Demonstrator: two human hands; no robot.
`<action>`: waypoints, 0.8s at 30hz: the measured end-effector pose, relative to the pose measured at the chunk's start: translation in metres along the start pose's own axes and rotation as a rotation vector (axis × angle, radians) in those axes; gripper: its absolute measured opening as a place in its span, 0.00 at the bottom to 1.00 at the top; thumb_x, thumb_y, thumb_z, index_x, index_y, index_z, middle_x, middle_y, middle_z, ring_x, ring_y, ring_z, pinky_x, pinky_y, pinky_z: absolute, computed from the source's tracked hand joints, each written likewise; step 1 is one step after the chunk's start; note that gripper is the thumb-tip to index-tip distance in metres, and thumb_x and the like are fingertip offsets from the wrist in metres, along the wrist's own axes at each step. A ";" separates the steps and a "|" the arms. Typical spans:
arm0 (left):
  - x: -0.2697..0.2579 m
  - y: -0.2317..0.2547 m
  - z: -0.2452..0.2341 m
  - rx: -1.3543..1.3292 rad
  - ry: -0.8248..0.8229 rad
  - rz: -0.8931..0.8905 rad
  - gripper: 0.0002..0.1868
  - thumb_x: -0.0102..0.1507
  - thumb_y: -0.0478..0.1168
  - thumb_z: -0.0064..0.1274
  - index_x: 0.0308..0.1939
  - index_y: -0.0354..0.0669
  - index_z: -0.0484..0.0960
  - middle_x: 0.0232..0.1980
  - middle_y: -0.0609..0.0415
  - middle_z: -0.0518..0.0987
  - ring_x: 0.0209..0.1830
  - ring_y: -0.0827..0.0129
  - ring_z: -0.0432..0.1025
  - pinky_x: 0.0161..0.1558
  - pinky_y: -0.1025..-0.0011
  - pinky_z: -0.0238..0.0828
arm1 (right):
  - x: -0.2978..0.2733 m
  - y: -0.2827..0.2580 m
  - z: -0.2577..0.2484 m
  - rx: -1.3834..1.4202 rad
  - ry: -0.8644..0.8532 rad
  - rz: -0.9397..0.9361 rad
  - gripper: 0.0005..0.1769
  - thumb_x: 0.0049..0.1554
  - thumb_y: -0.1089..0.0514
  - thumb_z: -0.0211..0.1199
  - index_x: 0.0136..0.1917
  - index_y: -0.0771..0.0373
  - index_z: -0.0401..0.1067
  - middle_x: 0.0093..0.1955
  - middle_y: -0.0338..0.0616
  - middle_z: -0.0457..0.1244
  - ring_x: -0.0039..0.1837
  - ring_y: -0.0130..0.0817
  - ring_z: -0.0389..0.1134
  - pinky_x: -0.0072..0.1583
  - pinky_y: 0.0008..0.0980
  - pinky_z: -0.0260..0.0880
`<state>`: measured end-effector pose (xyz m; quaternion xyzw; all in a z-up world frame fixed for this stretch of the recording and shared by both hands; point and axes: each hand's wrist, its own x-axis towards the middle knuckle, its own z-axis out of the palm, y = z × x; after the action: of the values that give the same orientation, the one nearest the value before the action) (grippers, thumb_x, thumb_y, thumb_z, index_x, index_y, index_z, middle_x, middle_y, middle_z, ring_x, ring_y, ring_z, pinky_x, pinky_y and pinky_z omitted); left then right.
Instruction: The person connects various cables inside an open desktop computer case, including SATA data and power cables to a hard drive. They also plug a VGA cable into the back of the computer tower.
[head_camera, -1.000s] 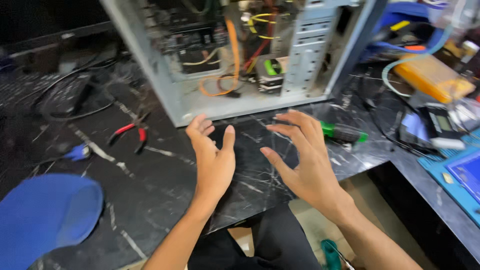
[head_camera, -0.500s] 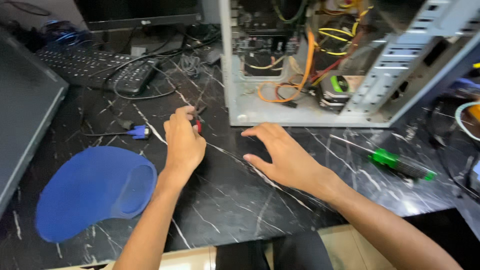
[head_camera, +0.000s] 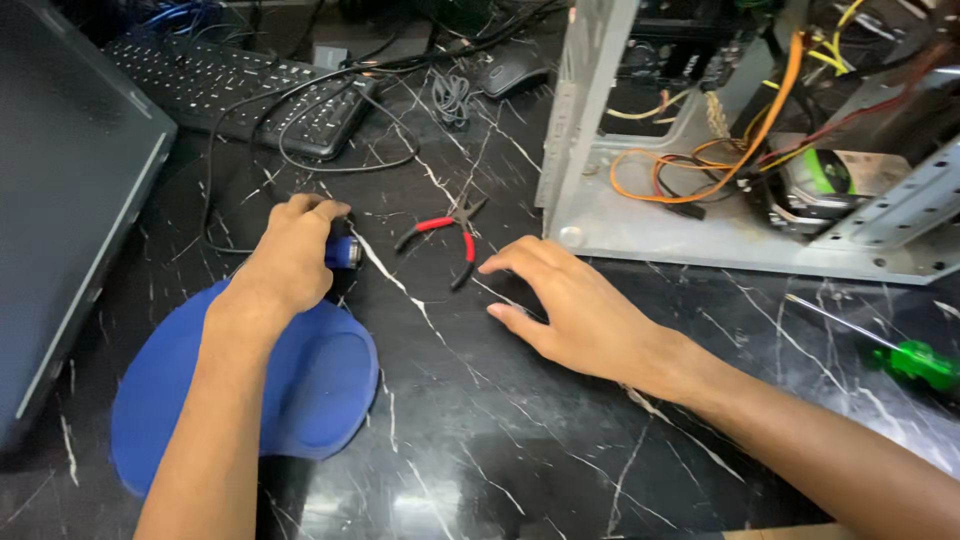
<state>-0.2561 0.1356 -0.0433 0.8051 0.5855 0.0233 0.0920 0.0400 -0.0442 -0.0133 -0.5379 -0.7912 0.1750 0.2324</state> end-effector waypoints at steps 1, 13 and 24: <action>-0.002 -0.002 -0.002 0.000 0.028 0.011 0.48 0.60 0.15 0.60 0.83 0.47 0.78 0.83 0.36 0.74 0.87 0.40 0.66 0.75 0.44 0.78 | 0.001 0.000 0.000 0.017 0.000 0.006 0.24 0.69 0.55 0.67 0.76 0.61 0.74 0.69 0.54 0.69 0.74 0.59 0.72 0.70 0.54 0.74; 0.032 -0.052 -0.053 -0.109 0.047 0.209 0.23 0.66 0.29 0.62 0.64 0.50 0.93 0.62 0.50 0.92 0.64 0.53 0.86 0.66 0.58 0.80 | -0.038 -0.026 -0.074 -0.129 0.385 -0.156 0.18 0.67 0.52 0.71 0.68 0.59 0.79 0.67 0.45 0.74 0.72 0.43 0.74 0.77 0.45 0.70; 0.085 0.068 -0.185 -0.604 0.741 0.659 0.23 0.83 0.41 0.41 0.75 0.25 0.63 0.71 0.28 0.73 0.72 0.41 0.72 0.72 0.47 0.64 | -0.063 -0.019 -0.263 -0.761 0.939 -0.226 0.24 0.81 0.80 0.72 0.84 0.94 0.68 0.87 0.90 0.60 0.92 0.85 0.59 0.96 0.70 0.52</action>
<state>-0.1928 0.2183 0.1444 0.8212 0.2643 0.4969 0.0944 0.1915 -0.1026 0.2043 -0.5155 -0.6635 -0.4010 0.3650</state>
